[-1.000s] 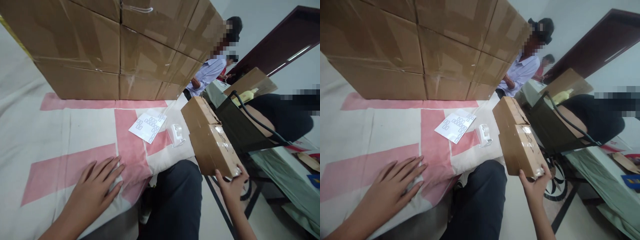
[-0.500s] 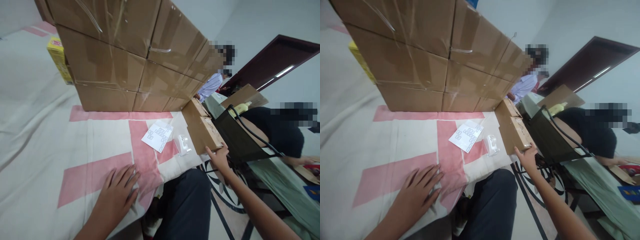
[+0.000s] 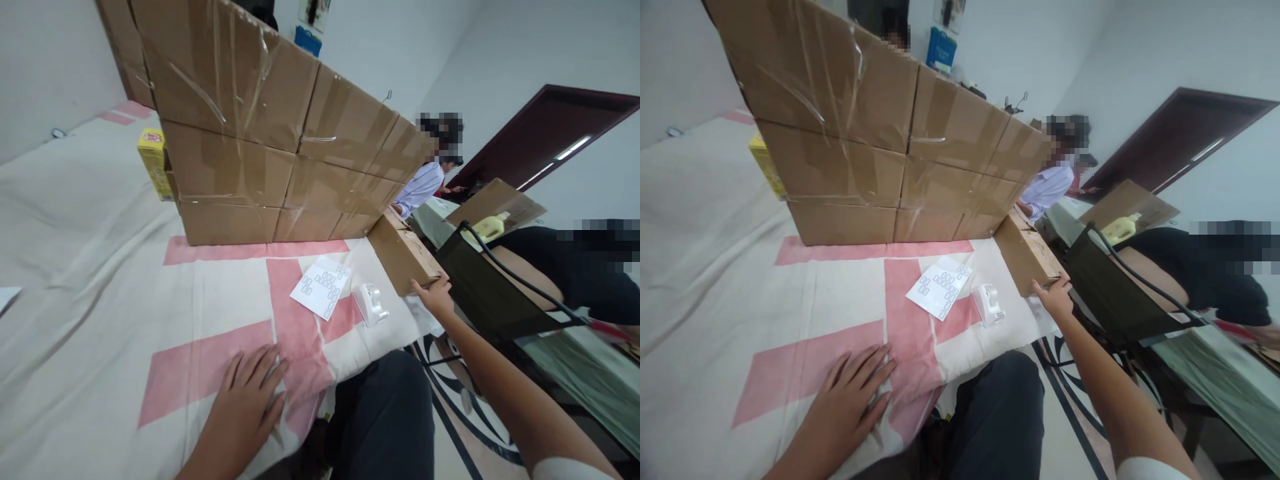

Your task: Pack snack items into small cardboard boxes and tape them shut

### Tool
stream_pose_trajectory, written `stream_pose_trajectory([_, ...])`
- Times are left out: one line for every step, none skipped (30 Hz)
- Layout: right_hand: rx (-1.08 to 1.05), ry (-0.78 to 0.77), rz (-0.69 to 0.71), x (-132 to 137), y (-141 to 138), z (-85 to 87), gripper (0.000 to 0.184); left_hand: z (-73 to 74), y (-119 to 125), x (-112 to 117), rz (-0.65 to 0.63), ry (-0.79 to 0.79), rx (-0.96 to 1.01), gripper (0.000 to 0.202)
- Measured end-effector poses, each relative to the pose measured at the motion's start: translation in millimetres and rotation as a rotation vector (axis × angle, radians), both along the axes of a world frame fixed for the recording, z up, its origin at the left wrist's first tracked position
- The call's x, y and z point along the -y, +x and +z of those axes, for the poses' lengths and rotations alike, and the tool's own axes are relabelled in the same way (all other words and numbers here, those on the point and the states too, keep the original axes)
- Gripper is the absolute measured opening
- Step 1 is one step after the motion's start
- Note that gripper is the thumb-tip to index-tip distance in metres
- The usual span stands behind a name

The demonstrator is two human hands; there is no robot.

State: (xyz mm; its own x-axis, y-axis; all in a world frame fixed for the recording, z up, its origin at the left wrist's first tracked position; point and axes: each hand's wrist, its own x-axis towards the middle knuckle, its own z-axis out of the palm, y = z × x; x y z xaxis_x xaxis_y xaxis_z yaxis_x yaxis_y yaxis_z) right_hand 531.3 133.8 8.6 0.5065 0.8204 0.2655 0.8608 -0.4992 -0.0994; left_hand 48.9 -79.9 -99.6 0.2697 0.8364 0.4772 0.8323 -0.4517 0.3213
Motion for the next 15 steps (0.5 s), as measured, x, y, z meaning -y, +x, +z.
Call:
stream_pose_trajectory([-0.007,-0.003,-0.004,0.0,0.3,0.3,0.102,-0.1,0.1,-0.1,-0.002,0.009,-0.002,0.035])
stream_pose_trajectory([-0.018,-0.008,-0.003,-0.4,0.9,1.1,0.103,-0.2,-0.1,-0.2,0.002,0.019,0.001,0.035])
stream_pose_trajectory([-0.03,-0.015,0.0,-1.3,1.8,2.4,0.103,-0.5,-0.7,-0.4,0.01,0.032,0.006,0.035])
stream_pose_trajectory([-0.043,-0.022,0.005,-2.6,3.0,4.1,0.103,-0.9,-1.6,-0.6,0.011,0.044,0.002,0.035])
stream_pose_trajectory([-0.054,-0.028,0.011,-4.5,4.3,6.0,0.104,-1.3,-2.8,-0.7,0.005,0.055,-0.013,0.036])
stream_pose_trajectory([-0.062,-0.033,0.02,-7.0,5.7,8.0,0.105,-1.7,-4.3,-0.8,-0.007,0.056,-0.04,0.038])
stream_pose_trajectory([-0.067,-0.035,0.031,-10.0,7.0,9.8,0.107,-2.0,-5.8,-0.9,-0.021,0.053,-0.07,0.041])
stream_pose_trajectory([-0.068,-0.034,0.043,-13.4,7.9,11.4,0.11,-2.1,-7.1,-0.9,-0.033,0.044,-0.095,0.044])
stream_pose_trajectory([-0.065,-0.029,0.053,-17.0,8.5,12.7,0.114,-2.1,-8.2,-0.8,-0.042,0.03,-0.111,0.046])
stream_pose_trajectory([-0.06,-0.021,0.059,-20.5,8.5,13.7,0.118,-1.8,-8.7,-0.6,-0.041,0.014,-0.112,0.049])
stream_pose_trajectory([-0.052,-0.01,0.059,-23.6,7.8,14.6,0.122,-1.3,-8.8,-0.4,-0.036,-0.005,-0.104,0.051])
stream_pose_trajectory([-0.044,0.006,0.056,-25.9,6.3,15.7,0.127,-0.5,-8.4,-0.2,-0.036,-0.026,-0.095,0.053])
stream_pose_trajectory([-0.037,0.028,0.056,-27.4,4.1,17.5,0.13,0.4,-7.6,-0.1,-0.038,-0.052,-0.085,0.055])
stream_pose_trajectory([-0.029,0.063,0.066,-27.6,1.0,20.3,0.132,1.5,-6.4,0.0,-0.036,-0.086,-0.071,0.055])
stream_pose_trajectory([-0.022,0.106,0.093,-26.7,-3.1,24.5,0.132,2.7,-5.0,0.0,-0.036,-0.128,-0.053,0.054])
